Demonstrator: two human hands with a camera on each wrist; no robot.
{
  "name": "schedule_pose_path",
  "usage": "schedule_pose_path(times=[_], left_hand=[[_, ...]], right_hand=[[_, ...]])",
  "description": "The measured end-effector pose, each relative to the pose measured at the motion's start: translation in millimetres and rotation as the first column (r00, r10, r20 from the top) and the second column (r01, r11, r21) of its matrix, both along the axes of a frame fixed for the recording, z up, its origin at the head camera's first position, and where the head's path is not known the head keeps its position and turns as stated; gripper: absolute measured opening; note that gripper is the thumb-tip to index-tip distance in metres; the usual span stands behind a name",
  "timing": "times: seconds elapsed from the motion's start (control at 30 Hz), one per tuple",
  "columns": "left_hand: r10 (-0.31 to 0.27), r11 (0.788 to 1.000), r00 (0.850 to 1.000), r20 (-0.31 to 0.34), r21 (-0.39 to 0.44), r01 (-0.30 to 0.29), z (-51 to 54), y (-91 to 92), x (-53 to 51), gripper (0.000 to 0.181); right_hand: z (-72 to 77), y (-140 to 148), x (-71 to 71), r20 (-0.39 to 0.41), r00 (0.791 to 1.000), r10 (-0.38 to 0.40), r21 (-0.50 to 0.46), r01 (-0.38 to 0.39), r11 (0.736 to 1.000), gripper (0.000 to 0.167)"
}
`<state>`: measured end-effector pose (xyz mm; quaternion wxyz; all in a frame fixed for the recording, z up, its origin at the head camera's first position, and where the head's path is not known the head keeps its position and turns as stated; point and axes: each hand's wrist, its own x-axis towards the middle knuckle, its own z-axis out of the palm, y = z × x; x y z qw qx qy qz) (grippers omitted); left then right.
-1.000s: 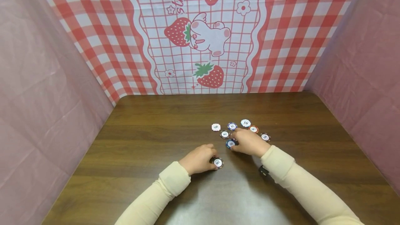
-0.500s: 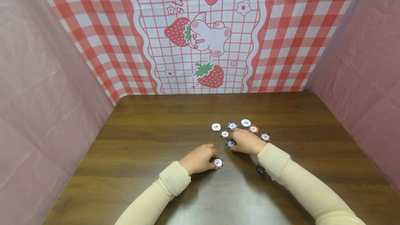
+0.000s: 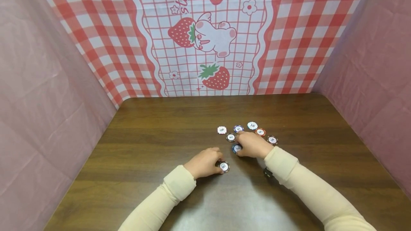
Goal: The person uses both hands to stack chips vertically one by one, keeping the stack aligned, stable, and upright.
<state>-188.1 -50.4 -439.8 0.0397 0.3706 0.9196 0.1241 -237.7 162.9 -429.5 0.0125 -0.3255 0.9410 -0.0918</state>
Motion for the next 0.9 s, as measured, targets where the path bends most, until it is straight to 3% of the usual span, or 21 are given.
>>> schedule_pose_path(times=[0.43,0.67,0.9], left_hand=[[0.009,1.0,1.0,0.001,0.007,-0.009,-1.4,0.5,0.6,0.024],[-0.025,0.998,0.999,-0.032,0.056,0.027,-2.1,-1.7,1.1,0.022],[0.023,0.999,1.0,0.015,0.028,-0.023,-1.8,0.6,-0.2,0.024]], right_hand=[[3.9,-7.2,13.1,-0.031,0.997,0.067,-0.039,-0.068,0.997,0.015],[5.5,-13.8,24.0,-0.019,0.993,0.115,-0.074,-0.116,0.99,0.017],[4.6,-18.9,33.3,-0.006,0.987,0.162,-0.079,-0.162,0.984,0.02]])
